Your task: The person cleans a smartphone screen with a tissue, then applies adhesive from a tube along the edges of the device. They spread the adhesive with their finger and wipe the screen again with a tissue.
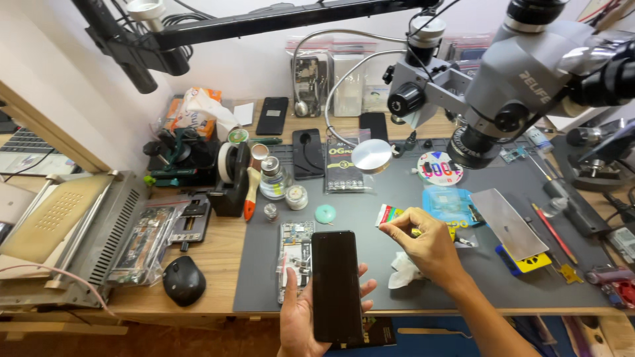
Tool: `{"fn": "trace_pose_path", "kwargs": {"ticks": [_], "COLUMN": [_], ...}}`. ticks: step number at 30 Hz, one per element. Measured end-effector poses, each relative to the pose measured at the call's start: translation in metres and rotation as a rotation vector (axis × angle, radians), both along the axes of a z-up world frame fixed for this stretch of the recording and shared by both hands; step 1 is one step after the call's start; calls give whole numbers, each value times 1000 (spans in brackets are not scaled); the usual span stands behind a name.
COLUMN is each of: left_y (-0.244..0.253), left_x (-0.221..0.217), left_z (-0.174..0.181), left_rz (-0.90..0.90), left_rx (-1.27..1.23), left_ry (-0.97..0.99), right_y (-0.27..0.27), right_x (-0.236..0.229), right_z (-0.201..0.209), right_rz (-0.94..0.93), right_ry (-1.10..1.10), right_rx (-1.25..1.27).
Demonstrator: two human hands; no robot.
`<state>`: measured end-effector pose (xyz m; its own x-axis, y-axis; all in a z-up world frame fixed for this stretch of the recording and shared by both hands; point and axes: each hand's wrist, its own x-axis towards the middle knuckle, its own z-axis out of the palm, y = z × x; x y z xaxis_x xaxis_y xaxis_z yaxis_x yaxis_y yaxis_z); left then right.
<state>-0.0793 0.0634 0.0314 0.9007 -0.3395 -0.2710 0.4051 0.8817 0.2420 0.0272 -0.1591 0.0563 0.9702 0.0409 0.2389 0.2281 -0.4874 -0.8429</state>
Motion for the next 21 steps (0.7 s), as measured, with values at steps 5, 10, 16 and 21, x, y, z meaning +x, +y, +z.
{"fn": "trace_pose_path", "kwargs": {"ticks": [5, 10, 16, 21], "left_y": [-29, -41, -42, -38], "left_x": [11, 20, 25, 26], "left_z": [1, -5, -2, -12], "left_rz": [-12, 4, -2, -39], "left_rx": [104, 184, 219, 180], "left_ry": [22, -58, 6, -76], "right_y": [-32, -43, -47, -46], "right_x": [10, 16, 26, 38], "right_z": [-15, -11, -6, -9], "right_rz": [129, 159, 441, 587], "right_ry": [-49, -123, -235, -340], "right_rx": [2, -49, -64, -212]}}
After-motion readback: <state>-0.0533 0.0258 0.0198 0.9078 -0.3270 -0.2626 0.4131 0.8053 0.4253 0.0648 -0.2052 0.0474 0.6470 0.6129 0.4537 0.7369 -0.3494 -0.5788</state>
